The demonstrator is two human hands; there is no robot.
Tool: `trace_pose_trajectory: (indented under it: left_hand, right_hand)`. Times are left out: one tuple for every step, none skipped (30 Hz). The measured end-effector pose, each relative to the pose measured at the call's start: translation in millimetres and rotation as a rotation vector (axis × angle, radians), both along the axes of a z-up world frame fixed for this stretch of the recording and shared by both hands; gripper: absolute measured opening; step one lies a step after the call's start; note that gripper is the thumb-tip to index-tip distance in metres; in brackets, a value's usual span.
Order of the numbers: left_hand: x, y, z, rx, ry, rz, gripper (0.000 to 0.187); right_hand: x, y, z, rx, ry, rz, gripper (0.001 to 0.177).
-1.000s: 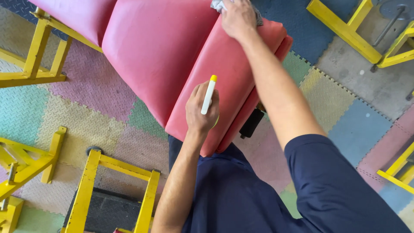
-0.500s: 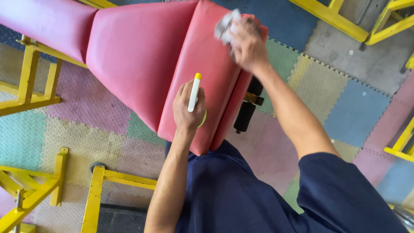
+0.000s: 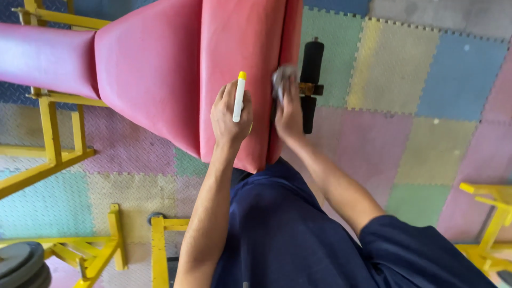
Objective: Cleaning and wiping down various gym machines and pads using a spray bottle and a cloth.
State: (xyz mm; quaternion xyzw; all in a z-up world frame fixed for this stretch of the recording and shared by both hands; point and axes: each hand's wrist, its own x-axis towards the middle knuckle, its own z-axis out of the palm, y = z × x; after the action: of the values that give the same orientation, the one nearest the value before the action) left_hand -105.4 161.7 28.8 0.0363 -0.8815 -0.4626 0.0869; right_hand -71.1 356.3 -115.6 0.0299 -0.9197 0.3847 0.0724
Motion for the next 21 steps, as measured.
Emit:
trace_pose_trajectory:
  left_hand:
    - [0,-1,2,0.001,-0.014,-0.022,0.024]
    - [0,-1,4,0.001,-0.027,-0.045,0.024]
    - [3,-1,8,0.002,-0.028,-0.057,0.024]
    - [7,0,12,0.002,-0.05,-0.091,0.025]
    - [10,0,16,0.001,-0.074,-0.12,0.027]
    - [13,1,20,0.002,-0.078,-0.128,0.027]
    - [18,1,24,0.013,-0.115,-0.154,0.026]
    - [23,2,28,0.025,-0.153,-0.179,0.025]
    - [28,3,31,0.023,-0.157,-0.182,0.025]
    - [33,3,35,0.027,-0.168,-0.207,0.024]
    - [38,4,38,0.032,-0.179,-0.231,0.023]
    - [43,5,38,0.031,-0.182,-0.235,0.023]
    - [48,6,39,0.049,-0.202,-0.243,0.022]
    - [53,7,39,0.066,-0.222,-0.251,0.022]
    - [56,7,41,0.064,-0.225,-0.258,0.022]
    - [58,8,43,0.081,-0.233,-0.275,0.023]
    - [62,8,46,0.098,-0.245,-0.293,0.024]
    - [66,8,43,0.095,-0.251,-0.302,0.024]
    - [69,9,40,0.077,-0.286,-0.326,0.02]
    - [71,10,37,0.058,-0.321,-0.35,0.017]
    - [73,10,35,0.059,-0.323,-0.359,0.017]
  right_hand:
    - [32,-7,10,0.018,-0.024,0.035,0.06]
    - [63,-16,20,0.035,-0.047,0.071,0.062]
    - [75,-16,15,0.036,-0.049,0.059,0.062]
    - [87,-16,10,0.028,-0.043,0.073,0.062]
    - [98,-16,4,0.02,-0.04,0.091,0.061]
    - [82,-15,9,0.021,-0.044,0.084,0.061]
    - [67,-14,15,0.026,-0.066,0.075,0.063]
    - [54,-14,19,0.031,-0.089,0.065,0.065]
    - [23,-5,0,0.029,-0.092,0.062,0.065]
    - [-7,4,-19,0.02,-0.061,0.033,0.066]
    - [-38,13,-38,0.012,-0.028,0.003,0.067]
    - [-67,18,-45,0.011,-0.03,-0.001,0.067]
    - [-96,24,-51,-0.034,-0.099,-0.047,0.057]
    - [-124,31,-58,-0.08,-0.168,-0.093,0.048]
    - [-129,32,-63,-0.082,-0.169,-0.101,0.048]
    - [-133,32,-68,-0.031,-0.242,-0.117,0.044]
    - [-135,32,-73,0.018,-0.319,-0.134,0.04]
    - [-119,24,-69,0.014,-0.324,-0.142,0.04]
    - [-107,19,-64,0.083,-0.206,-0.115,0.046]
    - [-94,13,-58,0.152,-0.089,-0.086,0.053]
    - [-69,9,-44,0.153,-0.092,-0.094,0.053]
